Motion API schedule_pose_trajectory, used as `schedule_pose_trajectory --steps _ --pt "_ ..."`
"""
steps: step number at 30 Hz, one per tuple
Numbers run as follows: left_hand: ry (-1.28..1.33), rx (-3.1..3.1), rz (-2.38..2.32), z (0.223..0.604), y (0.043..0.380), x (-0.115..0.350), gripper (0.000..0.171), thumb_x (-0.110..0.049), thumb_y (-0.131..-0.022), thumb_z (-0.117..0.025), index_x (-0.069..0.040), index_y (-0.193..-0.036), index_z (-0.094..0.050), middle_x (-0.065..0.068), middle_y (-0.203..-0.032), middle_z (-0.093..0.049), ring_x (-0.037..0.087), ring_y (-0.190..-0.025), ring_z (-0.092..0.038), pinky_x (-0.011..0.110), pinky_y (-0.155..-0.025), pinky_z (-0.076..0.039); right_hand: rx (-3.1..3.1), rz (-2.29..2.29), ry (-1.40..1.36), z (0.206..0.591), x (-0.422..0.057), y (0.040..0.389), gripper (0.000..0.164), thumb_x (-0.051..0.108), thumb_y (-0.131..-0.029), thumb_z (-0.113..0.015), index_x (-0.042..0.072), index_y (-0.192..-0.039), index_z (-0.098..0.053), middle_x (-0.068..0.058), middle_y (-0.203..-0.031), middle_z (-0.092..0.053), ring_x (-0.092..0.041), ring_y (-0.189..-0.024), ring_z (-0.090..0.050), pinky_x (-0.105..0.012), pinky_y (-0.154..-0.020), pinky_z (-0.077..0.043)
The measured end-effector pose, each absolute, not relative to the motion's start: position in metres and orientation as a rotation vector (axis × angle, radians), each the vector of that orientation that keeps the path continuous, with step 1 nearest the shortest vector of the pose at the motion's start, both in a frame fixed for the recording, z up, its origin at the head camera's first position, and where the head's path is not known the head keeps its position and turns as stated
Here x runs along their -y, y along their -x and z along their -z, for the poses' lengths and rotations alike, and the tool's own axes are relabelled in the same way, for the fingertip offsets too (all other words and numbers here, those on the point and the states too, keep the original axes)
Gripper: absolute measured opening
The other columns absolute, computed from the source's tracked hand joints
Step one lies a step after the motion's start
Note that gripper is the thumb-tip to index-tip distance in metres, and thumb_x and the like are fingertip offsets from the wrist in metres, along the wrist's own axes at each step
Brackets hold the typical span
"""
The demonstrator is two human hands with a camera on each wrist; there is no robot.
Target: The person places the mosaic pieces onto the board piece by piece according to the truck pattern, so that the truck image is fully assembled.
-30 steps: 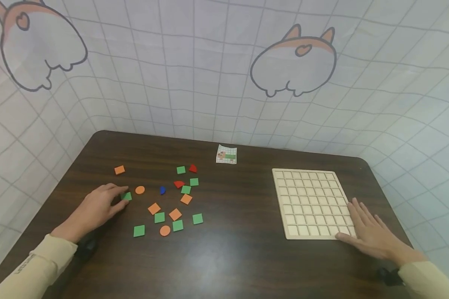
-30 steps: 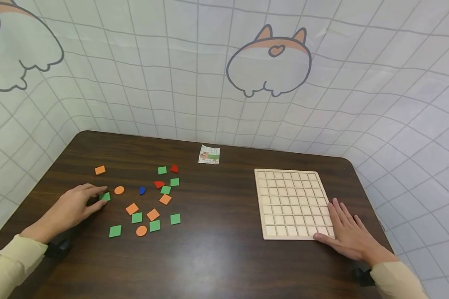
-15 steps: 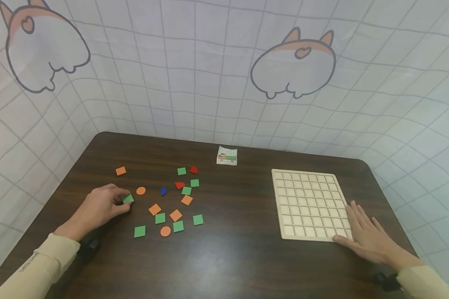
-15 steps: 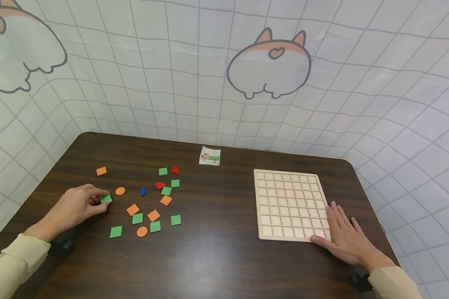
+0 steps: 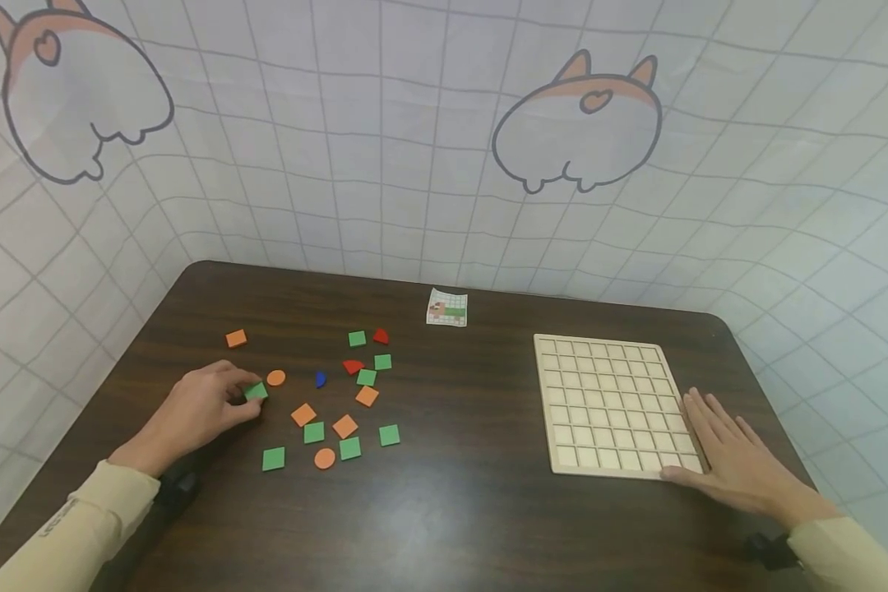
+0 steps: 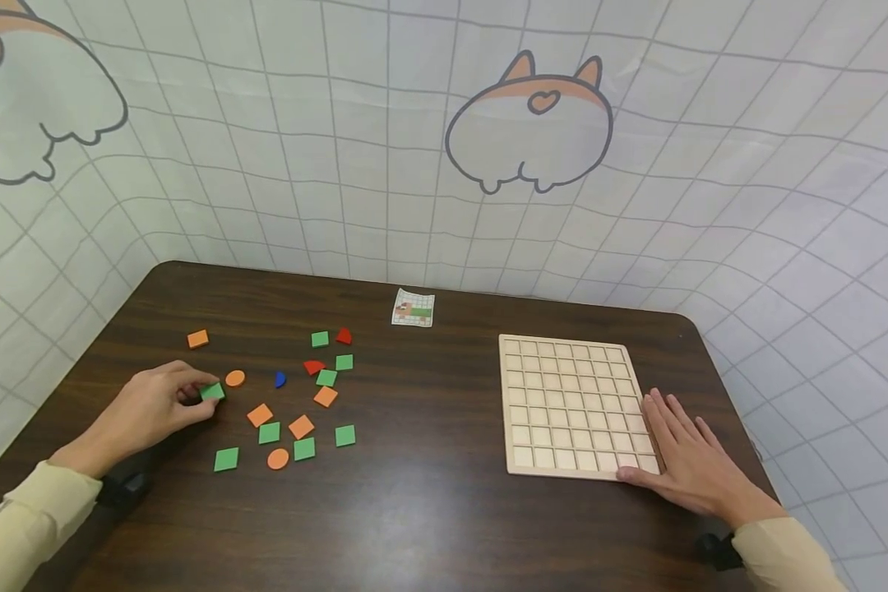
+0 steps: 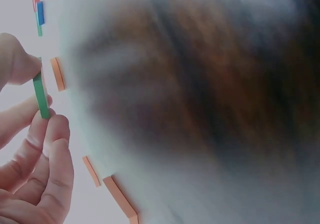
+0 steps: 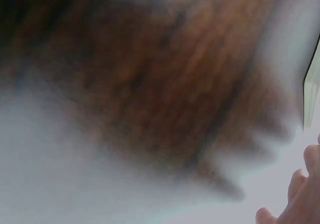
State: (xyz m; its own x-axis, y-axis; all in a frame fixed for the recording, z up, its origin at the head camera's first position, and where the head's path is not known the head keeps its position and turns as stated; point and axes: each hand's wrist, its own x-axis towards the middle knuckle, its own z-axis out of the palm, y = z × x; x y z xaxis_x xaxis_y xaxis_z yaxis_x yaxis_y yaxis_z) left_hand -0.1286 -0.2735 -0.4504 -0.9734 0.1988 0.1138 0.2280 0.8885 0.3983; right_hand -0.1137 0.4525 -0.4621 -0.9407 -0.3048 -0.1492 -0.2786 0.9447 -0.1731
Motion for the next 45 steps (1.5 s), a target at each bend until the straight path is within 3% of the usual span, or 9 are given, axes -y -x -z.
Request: schedule_pose_trajectory --steps 16,22,33,40,45 --pt "0.448 2.839 0.726 0.436 0.131 0.238 0.025 -0.018 -0.088 -0.076 -0.008 -0.111 -0.078 0.006 -0.101 -0.071 0.02 -0.085 -0.072 0.028 -0.066 -0.054 -2.879 0.291 0.438 0.461 -0.435 0.104 0.106 0.056 -0.1 -0.056 -0.001 -0.165 0.004 -0.029 -0.172 0.006 -0.048 -0.161 0.002 -0.077 -0.121 -0.006" --pt "0.481 2.789 0.806 0.431 0.136 0.214 0.025 -0.018 -0.087 -0.076 -0.012 -0.112 -0.079 0.001 -0.098 -0.07 0.021 -0.083 -0.069 0.025 -0.063 -0.052 -2.868 0.339 0.428 0.464 -0.421 0.101 0.106 0.057 -0.1 -0.057 -0.002 -0.165 0.004 -0.029 -0.172 0.006 -0.05 -0.161 0.001 -0.078 -0.121 -0.006" --pt "0.611 2.75 0.952 0.424 0.142 0.167 0.025 -0.02 -0.088 -0.078 -0.014 -0.112 -0.078 -0.003 -0.099 -0.069 0.012 -0.081 -0.062 0.022 -0.061 -0.049 -2.854 0.326 0.418 0.464 -0.398 0.1 0.11 0.063 -0.097 -0.057 -0.002 -0.165 0.0 -0.027 -0.173 0.004 -0.049 -0.161 -0.003 -0.076 -0.121 -0.009" --pt "0.705 2.709 1.041 0.422 0.148 0.138 0.027 -0.018 -0.088 -0.077 -0.014 -0.114 -0.079 -0.001 -0.102 -0.07 0.02 -0.089 -0.067 0.024 -0.069 -0.053 -2.858 0.333 0.417 0.462 -0.384 0.102 0.111 0.066 -0.096 -0.056 -0.001 -0.165 0.0 -0.025 -0.174 0.004 -0.047 -0.161 -0.003 -0.075 -0.122 -0.01" --pt "0.811 2.655 1.027 0.423 0.15 0.121 0.026 -0.017 -0.087 -0.078 -0.013 -0.113 -0.079 -0.001 -0.104 -0.07 0.018 -0.085 -0.068 0.022 -0.065 -0.053 -2.864 0.317 0.421 0.462 -0.374 0.102 0.113 0.069 -0.095 -0.056 0.0 -0.165 -0.002 -0.024 -0.174 0.002 -0.046 -0.162 -0.004 -0.074 -0.122 -0.011"
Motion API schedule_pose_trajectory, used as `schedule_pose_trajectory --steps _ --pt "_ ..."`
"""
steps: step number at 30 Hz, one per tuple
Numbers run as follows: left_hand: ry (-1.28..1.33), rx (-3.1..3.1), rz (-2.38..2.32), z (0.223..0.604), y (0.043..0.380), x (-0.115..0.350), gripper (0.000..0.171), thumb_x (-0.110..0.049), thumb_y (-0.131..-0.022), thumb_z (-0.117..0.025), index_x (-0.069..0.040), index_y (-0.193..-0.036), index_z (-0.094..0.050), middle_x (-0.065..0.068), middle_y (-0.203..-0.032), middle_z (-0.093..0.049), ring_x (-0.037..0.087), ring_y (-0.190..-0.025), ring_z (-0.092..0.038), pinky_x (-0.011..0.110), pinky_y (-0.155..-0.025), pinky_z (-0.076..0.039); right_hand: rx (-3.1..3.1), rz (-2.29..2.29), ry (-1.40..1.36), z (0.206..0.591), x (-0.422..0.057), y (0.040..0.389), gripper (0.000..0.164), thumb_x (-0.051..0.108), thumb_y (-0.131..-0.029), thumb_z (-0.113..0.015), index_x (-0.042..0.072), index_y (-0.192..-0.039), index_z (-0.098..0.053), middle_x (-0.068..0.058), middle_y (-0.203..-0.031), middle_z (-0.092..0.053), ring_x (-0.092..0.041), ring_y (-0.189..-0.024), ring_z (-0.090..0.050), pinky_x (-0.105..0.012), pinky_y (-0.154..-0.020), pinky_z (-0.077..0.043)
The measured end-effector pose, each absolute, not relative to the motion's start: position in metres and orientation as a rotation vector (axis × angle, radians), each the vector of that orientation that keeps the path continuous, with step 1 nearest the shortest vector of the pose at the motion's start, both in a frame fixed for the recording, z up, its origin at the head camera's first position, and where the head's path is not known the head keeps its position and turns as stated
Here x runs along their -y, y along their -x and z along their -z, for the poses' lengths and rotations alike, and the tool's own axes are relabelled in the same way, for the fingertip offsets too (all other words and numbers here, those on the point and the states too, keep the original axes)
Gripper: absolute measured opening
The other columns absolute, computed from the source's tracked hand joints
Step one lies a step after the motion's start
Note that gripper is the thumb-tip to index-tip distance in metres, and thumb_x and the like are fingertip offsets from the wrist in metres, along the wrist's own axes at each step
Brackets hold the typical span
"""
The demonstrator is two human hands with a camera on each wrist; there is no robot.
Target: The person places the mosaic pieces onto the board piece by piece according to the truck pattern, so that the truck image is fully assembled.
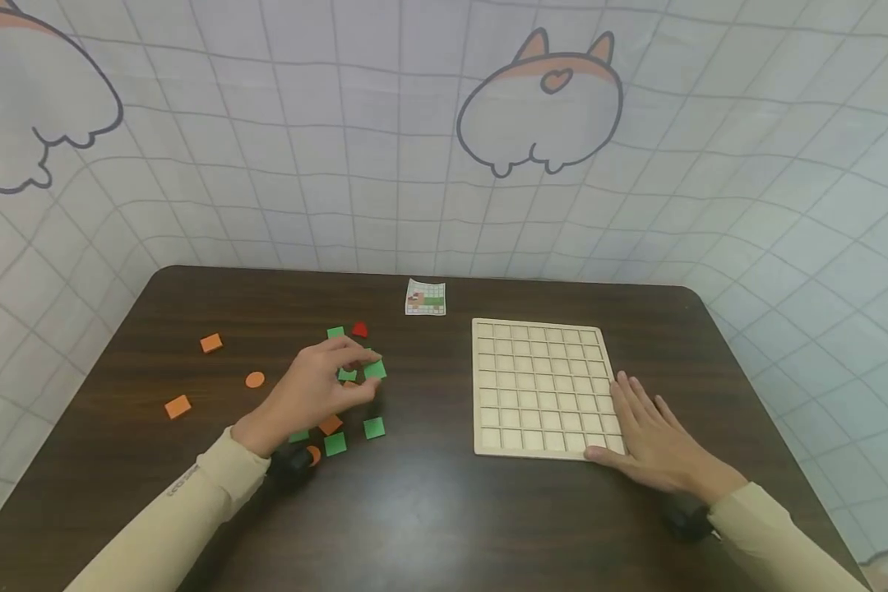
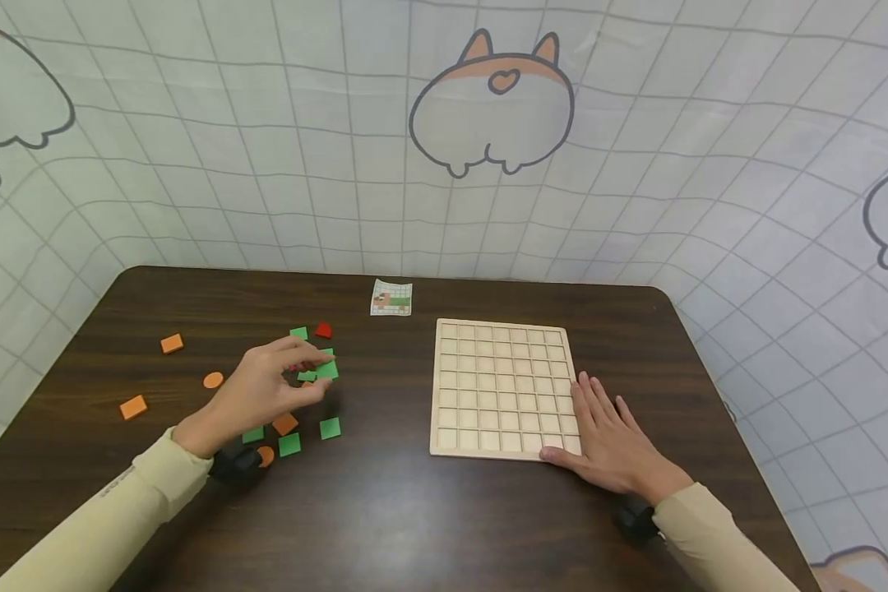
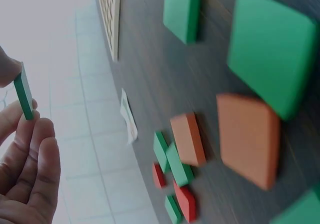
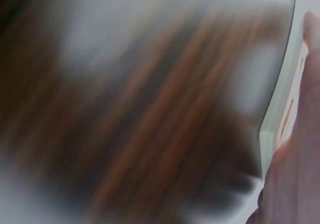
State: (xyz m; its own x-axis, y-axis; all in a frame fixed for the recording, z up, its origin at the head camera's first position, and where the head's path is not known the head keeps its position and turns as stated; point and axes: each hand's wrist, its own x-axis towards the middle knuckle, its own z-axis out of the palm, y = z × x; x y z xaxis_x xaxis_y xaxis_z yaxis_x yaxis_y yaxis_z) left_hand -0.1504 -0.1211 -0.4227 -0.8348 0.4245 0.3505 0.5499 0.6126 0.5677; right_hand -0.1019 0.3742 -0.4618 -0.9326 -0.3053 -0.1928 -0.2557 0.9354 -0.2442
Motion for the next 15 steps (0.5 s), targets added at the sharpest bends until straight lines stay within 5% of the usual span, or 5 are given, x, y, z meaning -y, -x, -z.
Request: schedule_pose_trajectory --steps 15 --pt "0.87 2.693 1.086 0.423 0.151 0.079 0.026 -0.02 -0.089 -0.075 -0.013 -0.114 -0.078 -0.004 -0.106 -0.071 0.01 -0.094 -0.068 0.022 -0.074 -0.055 -2.884 0.303 0.451 0.465 -0.343 0.102 0.115 0.073 -0.093 -0.056 0.0 -0.166 -0.006 -0.022 -0.175 -0.001 -0.045 -0.162 -0.009 -0.071 -0.124 -0.011"
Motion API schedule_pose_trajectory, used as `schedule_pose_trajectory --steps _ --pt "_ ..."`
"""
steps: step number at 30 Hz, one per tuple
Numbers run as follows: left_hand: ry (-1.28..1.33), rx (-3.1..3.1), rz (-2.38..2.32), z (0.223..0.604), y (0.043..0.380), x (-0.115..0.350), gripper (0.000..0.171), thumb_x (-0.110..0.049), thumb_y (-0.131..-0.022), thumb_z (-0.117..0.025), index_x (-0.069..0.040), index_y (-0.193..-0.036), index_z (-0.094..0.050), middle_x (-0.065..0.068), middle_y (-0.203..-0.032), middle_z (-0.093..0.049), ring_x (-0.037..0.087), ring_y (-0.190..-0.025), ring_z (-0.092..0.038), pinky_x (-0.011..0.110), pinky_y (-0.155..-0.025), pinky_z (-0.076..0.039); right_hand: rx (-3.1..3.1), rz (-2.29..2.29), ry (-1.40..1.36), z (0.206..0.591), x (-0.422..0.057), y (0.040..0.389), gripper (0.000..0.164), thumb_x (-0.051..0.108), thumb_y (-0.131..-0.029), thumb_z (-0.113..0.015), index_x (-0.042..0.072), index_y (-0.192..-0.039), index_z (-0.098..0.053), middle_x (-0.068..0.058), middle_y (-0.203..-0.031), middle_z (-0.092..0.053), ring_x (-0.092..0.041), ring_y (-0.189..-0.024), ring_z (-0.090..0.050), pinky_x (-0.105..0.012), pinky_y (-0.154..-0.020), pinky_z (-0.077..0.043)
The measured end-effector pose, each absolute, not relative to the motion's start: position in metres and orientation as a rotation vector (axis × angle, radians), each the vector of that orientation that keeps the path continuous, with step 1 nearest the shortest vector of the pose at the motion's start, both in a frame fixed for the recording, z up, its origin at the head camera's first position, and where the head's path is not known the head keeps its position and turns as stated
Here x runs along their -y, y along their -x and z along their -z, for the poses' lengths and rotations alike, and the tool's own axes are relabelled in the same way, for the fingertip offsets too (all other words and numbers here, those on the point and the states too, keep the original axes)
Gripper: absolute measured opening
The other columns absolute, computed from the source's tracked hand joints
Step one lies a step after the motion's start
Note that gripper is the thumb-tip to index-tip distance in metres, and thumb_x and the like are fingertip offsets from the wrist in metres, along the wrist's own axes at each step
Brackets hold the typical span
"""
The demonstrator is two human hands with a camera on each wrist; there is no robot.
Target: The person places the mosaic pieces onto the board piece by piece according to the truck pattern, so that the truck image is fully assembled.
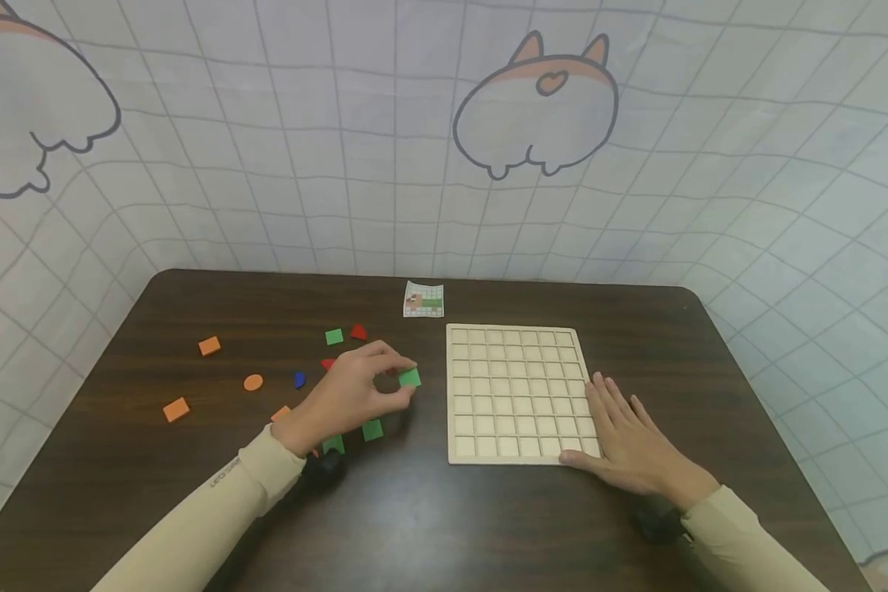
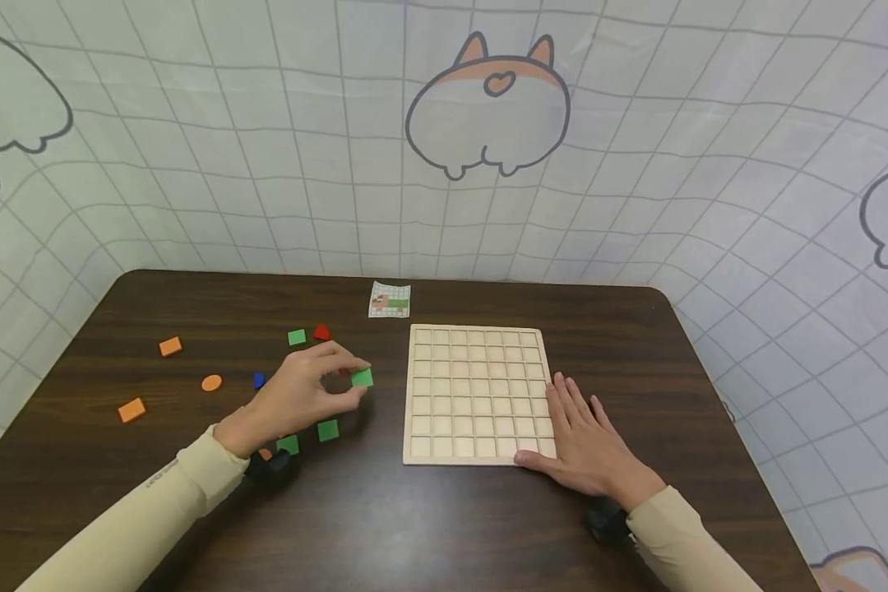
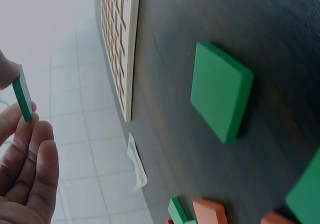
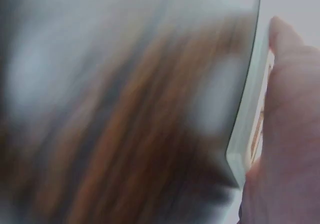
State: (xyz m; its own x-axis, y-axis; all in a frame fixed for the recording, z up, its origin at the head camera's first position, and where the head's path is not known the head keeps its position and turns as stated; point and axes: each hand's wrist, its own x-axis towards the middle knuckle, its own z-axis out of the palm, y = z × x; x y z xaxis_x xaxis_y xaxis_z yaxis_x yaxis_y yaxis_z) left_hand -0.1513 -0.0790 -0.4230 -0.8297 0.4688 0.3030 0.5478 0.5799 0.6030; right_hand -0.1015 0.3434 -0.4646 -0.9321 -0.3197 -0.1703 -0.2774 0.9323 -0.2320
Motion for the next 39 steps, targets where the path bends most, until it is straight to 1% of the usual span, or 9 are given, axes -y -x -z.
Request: schedule_pose_trajectory --steps 4,11,17,19,22,28,35,39 --pt "0.891 2.691 1.077 0.427 0.153 0.071 0.027 -0.021 -0.089 -0.076 -0.012 -0.114 -0.078 -0.003 -0.105 -0.071 0.009 -0.091 -0.069 0.021 -0.073 -0.055 -2.887 0.311 0.453 0.465 -0.336 0.102 0.115 0.074 -0.092 -0.056 -0.001 -0.165 -0.008 -0.022 -0.175 -0.001 -0.044 -0.162 -0.008 -0.071 -0.125 -0.011" --pt "0.934 2.695 1.082 0.432 0.156 0.056 0.027 -0.019 -0.09 -0.074 -0.01 -0.115 -0.078 -0.001 -0.107 -0.072 0.006 -0.083 -0.067 0.019 -0.072 -0.055 -2.909 0.345 0.457 0.468 -0.318 0.099 0.115 0.075 -0.092 -0.055 -0.001 -0.165 -0.01 -0.022 -0.174 -0.005 -0.042 -0.163 -0.009 -0.07 -0.126 -0.013" --pt "0.999 2.651 1.07 0.435 0.159 0.044 0.026 -0.016 -0.088 -0.074 -0.009 -0.113 -0.079 0.002 -0.103 -0.071 0.017 -0.082 -0.065 0.02 -0.067 -0.051 -2.922 0.368 0.479 0.471 -0.303 0.098 0.115 0.077 -0.091 -0.054 -0.001 -0.165 -0.011 -0.022 -0.174 -0.006 -0.041 -0.163 -0.009 -0.069 -0.126 -0.014" --pt "1.015 2.647 1.075 0.434 0.16 0.039 0.026 -0.017 -0.088 -0.074 -0.01 -0.113 -0.079 0.001 -0.102 -0.071 0.019 -0.084 -0.066 0.02 -0.068 -0.051 -2.92 0.377 0.477 0.472 -0.299 0.099 0.116 0.077 -0.091 -0.054 -0.001 -0.165 -0.011 -0.022 -0.174 -0.006 -0.041 -0.163 -0.009 -0.069 -0.126 -0.014" --pt "1.037 2.657 1.076 0.433 0.162 0.032 0.025 -0.016 -0.089 -0.072 -0.011 -0.112 -0.079 0.0 -0.102 -0.071 0.017 -0.089 -0.067 0.022 -0.073 -0.053 -2.919 0.384 0.467 0.473 -0.294 0.099 0.117 0.079 -0.09 -0.054 -0.001 -0.165 -0.01 -0.021 -0.175 -0.006 -0.04 -0.163 -0.009 -0.069 -0.127 -0.014" --pt "1.071 2.724 1.015 0.432 0.171 0.016 0.027 -0.023 -0.092 -0.071 -0.013 -0.116 -0.078 -0.004 -0.104 -0.071 0.014 -0.093 -0.068 0.025 -0.081 -0.056 -2.908 0.4 0.443 0.474 -0.288 0.1 0.119 0.08 -0.089 -0.054 0.0 -0.165 -0.009 -0.021 -0.175 -0.005 -0.04 -0.163 -0.008 -0.069 -0.127 -0.014" --pt "1.11 2.755 0.968 0.432 0.179 -0.001 0.025 -0.025 -0.093 -0.07 -0.015 -0.114 -0.078 -0.005 -0.102 -0.071 0.009 -0.091 -0.064 0.025 -0.082 -0.056 -2.911 0.395 0.426 0.474 -0.288 0.101 0.12 0.082 -0.088 -0.053 0.001 -0.165 -0.012 -0.02 -0.175 -0.006 -0.04 -0.163 -0.008 -0.069 -0.127 -0.015" --pt "1.133 2.748 0.935 0.433 0.183 -0.011 0.026 -0.025 -0.093 -0.07 -0.014 -0.115 -0.078 -0.003 -0.102 -0.072 0.009 -0.092 -0.064 0.026 -0.082 -0.056 -2.921 0.39 0.426 0.474 -0.29 0.101 0.119 0.081 -0.088 -0.054 0.001 -0.165 -0.013 -0.02 -0.175 -0.007 -0.04 -0.163 -0.009 -0.069 -0.127 -0.014"
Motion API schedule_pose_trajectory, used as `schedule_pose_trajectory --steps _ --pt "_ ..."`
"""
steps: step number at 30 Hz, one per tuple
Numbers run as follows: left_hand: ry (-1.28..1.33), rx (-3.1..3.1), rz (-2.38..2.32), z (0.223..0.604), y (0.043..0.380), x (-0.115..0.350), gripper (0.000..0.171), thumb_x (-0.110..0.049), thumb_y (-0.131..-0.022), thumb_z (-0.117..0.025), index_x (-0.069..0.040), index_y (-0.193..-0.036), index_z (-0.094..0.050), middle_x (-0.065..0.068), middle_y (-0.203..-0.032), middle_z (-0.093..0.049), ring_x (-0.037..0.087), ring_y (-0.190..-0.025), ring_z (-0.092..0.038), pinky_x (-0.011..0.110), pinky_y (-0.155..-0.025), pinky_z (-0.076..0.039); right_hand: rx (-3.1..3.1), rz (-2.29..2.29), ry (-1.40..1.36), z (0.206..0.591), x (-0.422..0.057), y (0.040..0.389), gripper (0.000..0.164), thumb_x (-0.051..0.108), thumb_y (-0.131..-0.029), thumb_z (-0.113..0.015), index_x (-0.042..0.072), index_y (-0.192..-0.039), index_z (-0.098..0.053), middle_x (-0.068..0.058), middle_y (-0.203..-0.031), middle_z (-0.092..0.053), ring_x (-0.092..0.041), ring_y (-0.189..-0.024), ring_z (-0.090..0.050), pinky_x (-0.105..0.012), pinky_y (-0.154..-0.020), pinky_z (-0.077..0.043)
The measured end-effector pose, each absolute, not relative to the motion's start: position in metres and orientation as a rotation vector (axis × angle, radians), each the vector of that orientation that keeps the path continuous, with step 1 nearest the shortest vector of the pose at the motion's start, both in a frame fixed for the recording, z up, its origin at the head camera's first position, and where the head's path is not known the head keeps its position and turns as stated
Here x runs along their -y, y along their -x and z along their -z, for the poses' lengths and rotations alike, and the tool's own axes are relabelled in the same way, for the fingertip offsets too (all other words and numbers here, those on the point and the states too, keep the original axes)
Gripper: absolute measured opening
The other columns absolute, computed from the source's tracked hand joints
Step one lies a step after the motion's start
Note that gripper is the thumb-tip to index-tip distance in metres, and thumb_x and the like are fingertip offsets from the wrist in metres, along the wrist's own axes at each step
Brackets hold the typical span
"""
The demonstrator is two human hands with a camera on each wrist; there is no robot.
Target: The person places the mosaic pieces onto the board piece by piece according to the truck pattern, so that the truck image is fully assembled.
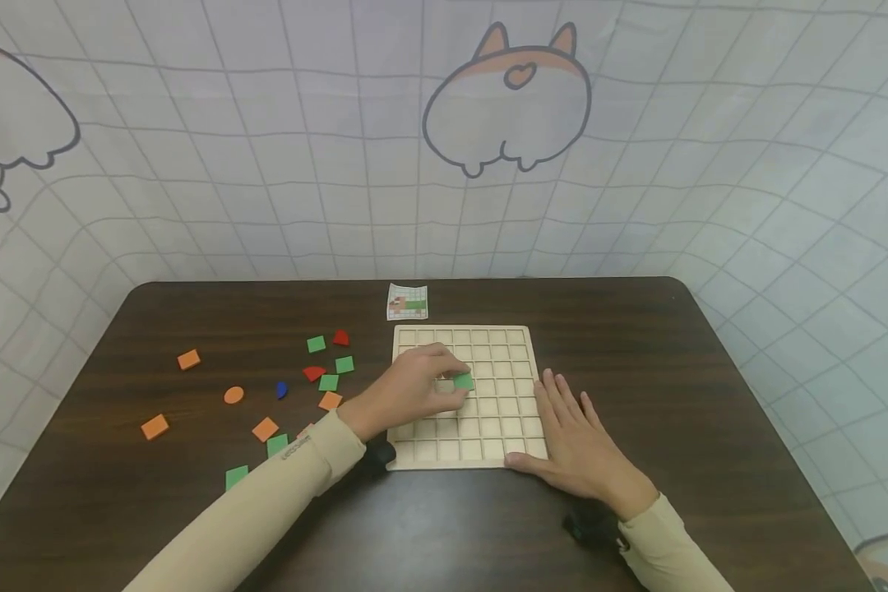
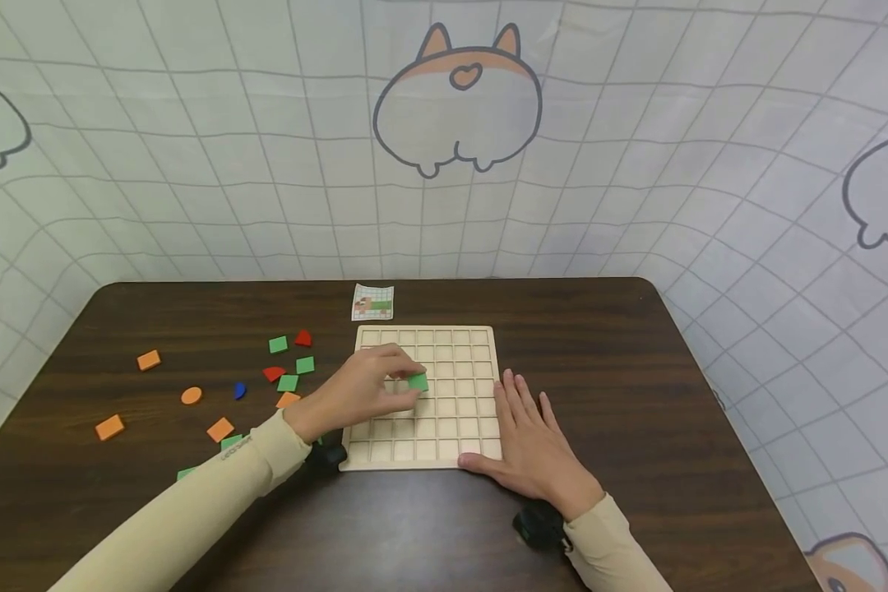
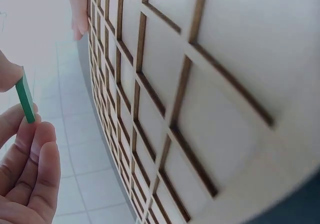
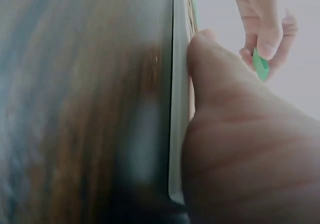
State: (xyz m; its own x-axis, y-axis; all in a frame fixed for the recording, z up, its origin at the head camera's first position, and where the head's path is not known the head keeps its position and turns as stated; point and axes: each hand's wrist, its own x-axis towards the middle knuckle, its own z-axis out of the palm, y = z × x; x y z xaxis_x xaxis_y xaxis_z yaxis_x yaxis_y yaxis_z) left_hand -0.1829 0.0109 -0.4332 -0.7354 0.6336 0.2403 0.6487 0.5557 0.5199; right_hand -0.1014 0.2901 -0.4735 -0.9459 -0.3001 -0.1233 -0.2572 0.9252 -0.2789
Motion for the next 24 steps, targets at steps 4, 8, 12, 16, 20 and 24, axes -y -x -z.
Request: schedule_pose_trajectory --steps 4,8,12,16,20,24 --pt "1.16 2.747 0.96 0.434 0.185 -0.019 0.029 -0.025 -0.094 -0.07 -0.012 -0.118 -0.078 0.0 -0.105 -0.073 0.012 -0.094 -0.067 0.029 -0.083 -0.057 -2.921 0.399 0.432 0.473 -0.292 0.102 0.118 0.08 -0.088 -0.055 0.001 -0.165 -0.014 -0.02 -0.175 -0.008 -0.04 -0.163 -0.009 -0.069 -0.127 -0.014" --pt "1.196 2.749 0.98 0.436 0.187 -0.028 0.03 -0.026 -0.095 -0.069 -0.011 -0.12 -0.077 0.001 -0.107 -0.073 0.013 -0.095 -0.067 0.029 -0.084 -0.057 -2.908 0.413 0.428 0.474 -0.294 0.101 0.118 0.08 -0.088 -0.055 0.001 -0.165 -0.012 -0.02 -0.175 -0.007 -0.04 -0.163 -0.009 -0.069 -0.127 -0.014" --pt "1.227 2.733 0.952 0.437 0.189 -0.036 0.03 -0.026 -0.094 -0.068 -0.011 -0.119 -0.078 0.002 -0.106 -0.074 0.014 -0.094 -0.068 0.03 -0.084 -0.057 -2.912 0.41 0.424 0.474 -0.295 0.101 0.118 0.08 -0.089 -0.055 0.001 -0.165 -0.012 -0.02 -0.175 -0.007 -0.039 -0.163 -0.009 -0.069 -0.127 -0.014" --pt "1.233 2.742 0.937 0.437 0.191 -0.043 0.031 -0.026 -0.093 -0.069 -0.011 -0.118 -0.078 0.002 -0.106 -0.074 0.014 -0.095 -0.069 0.031 -0.084 -0.058 -2.914 0.429 0.441 0.474 -0.294 0.101 0.117 0.078 -0.089 -0.056 0.0 -0.165 -0.013 -0.021 -0.174 -0.007 -0.039 -0.163 -0.01 -0.069 -0.127 -0.015" --pt "1.263 2.778 0.942 0.436 0.194 -0.051 0.032 -0.027 -0.094 -0.068 -0.011 -0.12 -0.077 0.003 -0.11 -0.075 0.013 -0.096 -0.069 0.03 -0.086 -0.058 -2.915 0.433 0.449 0.474 -0.293 0.101 0.117 0.078 -0.089 -0.056 0.0 -0.165 -0.014 -0.021 -0.174 -0.008 -0.039 -0.163 -0.01 -0.069 -0.127 -0.015" --pt "1.304 2.791 0.96 0.432 0.198 -0.058 0.035 -0.027 -0.095 -0.067 -0.008 -0.123 -0.076 0.005 -0.115 -0.076 0.014 -0.097 -0.07 0.029 -0.086 -0.058 -2.913 0.424 0.453 0.474 -0.292 0.101 0.117 0.079 -0.089 -0.055 0.0 -0.165 -0.014 -0.02 -0.175 -0.007 -0.038 -0.163 -0.01 -0.068 -0.127 -0.015"
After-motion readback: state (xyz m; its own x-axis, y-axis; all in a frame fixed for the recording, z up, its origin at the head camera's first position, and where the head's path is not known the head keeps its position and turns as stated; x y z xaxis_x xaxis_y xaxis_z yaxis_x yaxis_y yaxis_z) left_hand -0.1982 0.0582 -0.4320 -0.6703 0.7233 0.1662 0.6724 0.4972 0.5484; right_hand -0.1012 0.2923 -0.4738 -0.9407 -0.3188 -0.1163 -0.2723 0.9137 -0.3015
